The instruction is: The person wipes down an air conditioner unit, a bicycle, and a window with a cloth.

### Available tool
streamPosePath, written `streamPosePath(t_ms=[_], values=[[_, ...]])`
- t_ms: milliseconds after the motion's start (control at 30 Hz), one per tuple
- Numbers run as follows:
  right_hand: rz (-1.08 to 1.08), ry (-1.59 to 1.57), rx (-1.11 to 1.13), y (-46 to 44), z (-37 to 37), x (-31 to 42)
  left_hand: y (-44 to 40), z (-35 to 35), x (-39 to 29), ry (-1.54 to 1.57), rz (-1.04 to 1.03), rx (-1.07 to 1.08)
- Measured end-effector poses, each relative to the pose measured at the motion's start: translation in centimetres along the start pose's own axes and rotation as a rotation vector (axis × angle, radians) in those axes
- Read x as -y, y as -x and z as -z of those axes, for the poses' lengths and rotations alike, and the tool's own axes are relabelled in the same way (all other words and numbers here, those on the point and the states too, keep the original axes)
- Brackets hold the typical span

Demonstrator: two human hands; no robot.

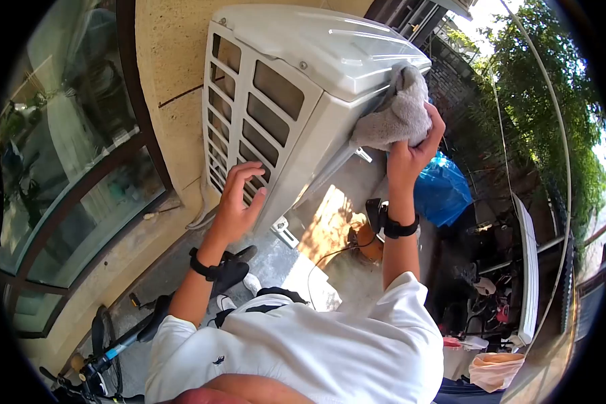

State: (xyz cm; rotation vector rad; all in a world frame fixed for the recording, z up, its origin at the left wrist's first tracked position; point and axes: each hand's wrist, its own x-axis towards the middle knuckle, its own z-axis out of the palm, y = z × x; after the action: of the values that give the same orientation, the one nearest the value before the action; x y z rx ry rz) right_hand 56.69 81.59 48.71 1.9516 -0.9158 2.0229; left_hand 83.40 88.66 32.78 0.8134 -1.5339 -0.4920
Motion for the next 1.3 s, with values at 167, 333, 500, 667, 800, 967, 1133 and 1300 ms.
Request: streamPosePath(t_ms=[167,333,500,667,800,967,1133,1300], values=[[0.260,0.080,0.573,-6.9,-3.6,5.3,-3.6,-1.7,-2.2,-0.091,-0.155,-0.049],[0.466,0.247,0.698,-7.9,-7.9,8.8,-5.2,-5.2,-2.4,-0.163,-0.214,-0.150],[0.522,0.394,0.744,-7.3,-9.7,11.6,-5.2,-7.6,-0.3,-0.270,-0.321,-0.262],[0.559,0.410,0.773,-7.7,-7.8,11.9,-5.1,-7.5,-0.1,-0.266,-0.280,-0.265],[0.501,0.367,0.655,-7.6,-5.5,10.5,-4.7,-7.3,-0.1,-0.262,-0.234,-0.249],[0.537,0.432,0.664,-7.4,-6.8,10.2,-4.6,-7.5,0.4,-0.273,-0.256,-0.249],[0.665,0.594,0.750,-6.9,-9.5,11.1,-4.7,-7.6,0.7,-0.275,-0.302,-0.292],[0.542,0.503,0.742,-7.1,-8.5,10.0,-4.6,-7.3,0.3,-0.280,-0.279,-0.261]])
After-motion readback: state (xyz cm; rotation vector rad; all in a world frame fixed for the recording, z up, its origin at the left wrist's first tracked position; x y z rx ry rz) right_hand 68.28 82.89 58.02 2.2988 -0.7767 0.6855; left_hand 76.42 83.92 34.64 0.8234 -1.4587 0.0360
